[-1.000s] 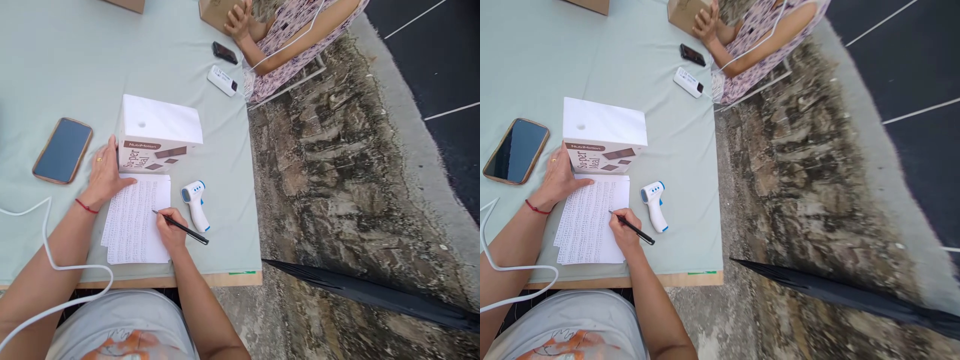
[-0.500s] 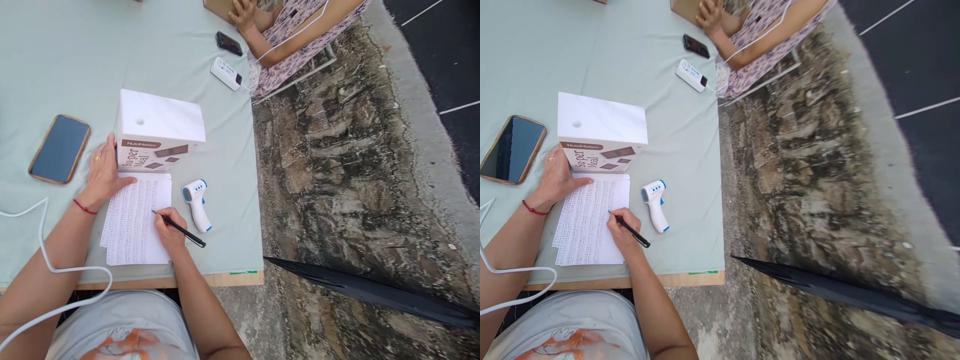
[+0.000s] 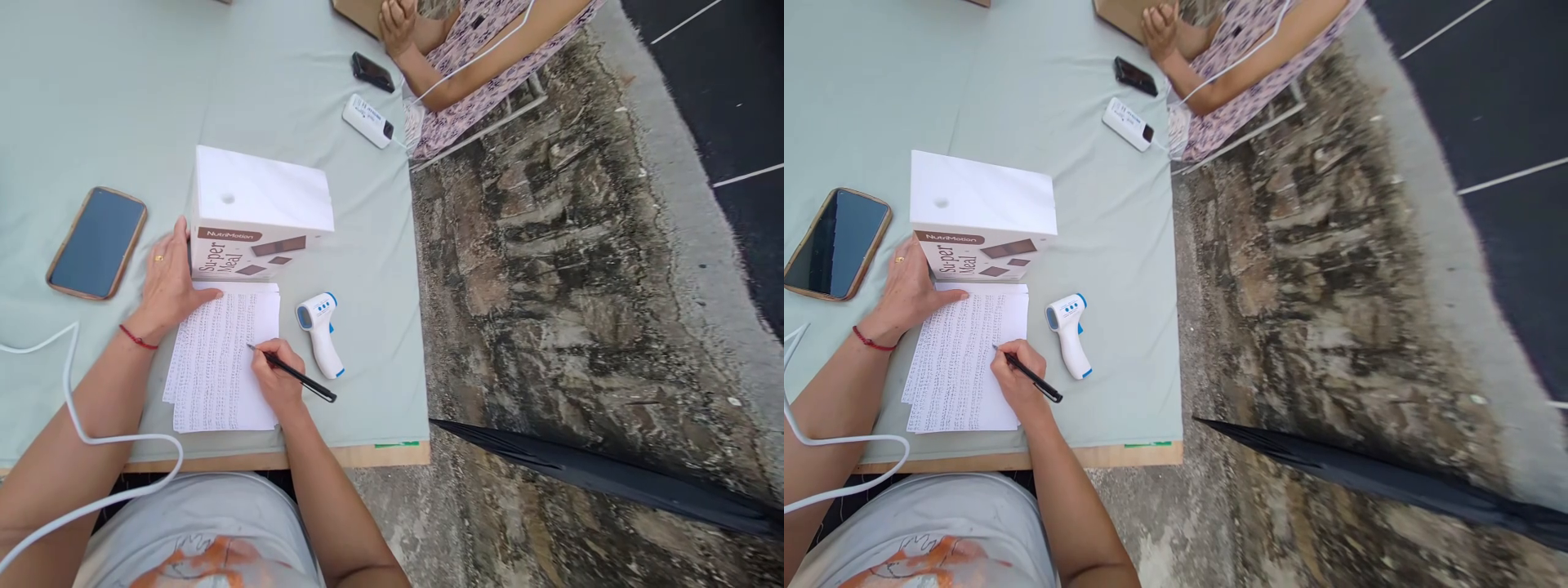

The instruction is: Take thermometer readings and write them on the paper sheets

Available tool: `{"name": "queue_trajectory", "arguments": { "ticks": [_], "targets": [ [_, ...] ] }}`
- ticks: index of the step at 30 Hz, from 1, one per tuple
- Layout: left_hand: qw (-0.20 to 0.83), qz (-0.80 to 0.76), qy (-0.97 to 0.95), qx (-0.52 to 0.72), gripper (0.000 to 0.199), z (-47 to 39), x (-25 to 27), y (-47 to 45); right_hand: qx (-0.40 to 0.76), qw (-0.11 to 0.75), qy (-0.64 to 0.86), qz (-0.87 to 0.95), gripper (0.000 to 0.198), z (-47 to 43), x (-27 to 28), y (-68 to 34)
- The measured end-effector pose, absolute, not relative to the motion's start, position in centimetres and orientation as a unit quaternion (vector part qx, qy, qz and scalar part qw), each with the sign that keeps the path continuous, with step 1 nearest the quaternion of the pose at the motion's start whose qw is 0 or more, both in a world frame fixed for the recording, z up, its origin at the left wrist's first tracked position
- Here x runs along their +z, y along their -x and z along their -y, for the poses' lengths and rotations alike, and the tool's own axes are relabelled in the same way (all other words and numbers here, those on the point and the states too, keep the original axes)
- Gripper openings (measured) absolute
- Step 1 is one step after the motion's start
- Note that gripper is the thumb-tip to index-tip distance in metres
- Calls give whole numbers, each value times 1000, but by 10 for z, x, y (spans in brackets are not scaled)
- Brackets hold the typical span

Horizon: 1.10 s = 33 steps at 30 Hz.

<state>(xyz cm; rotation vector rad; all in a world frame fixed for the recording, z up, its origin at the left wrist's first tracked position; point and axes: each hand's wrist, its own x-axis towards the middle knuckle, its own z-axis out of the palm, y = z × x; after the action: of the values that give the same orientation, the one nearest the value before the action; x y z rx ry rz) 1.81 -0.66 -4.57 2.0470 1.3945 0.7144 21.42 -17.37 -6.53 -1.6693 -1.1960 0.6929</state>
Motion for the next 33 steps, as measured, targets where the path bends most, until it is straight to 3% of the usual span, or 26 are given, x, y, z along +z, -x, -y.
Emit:
{"name": "queue_trajectory", "arguments": {
  "ticks": [8,25,33],
  "targets": [
    [276,-516,-765,269,130,7,-47,-19,278,475,682,483,10,173,-67,-213],
    [279,-514,-757,291,139,5,-54,-18,273,477,692,468,10,174,-70,-213],
    [291,-511,-759,280,124,6,-54,-18,278,494,699,437,12,174,-74,-213]
  ]
}}
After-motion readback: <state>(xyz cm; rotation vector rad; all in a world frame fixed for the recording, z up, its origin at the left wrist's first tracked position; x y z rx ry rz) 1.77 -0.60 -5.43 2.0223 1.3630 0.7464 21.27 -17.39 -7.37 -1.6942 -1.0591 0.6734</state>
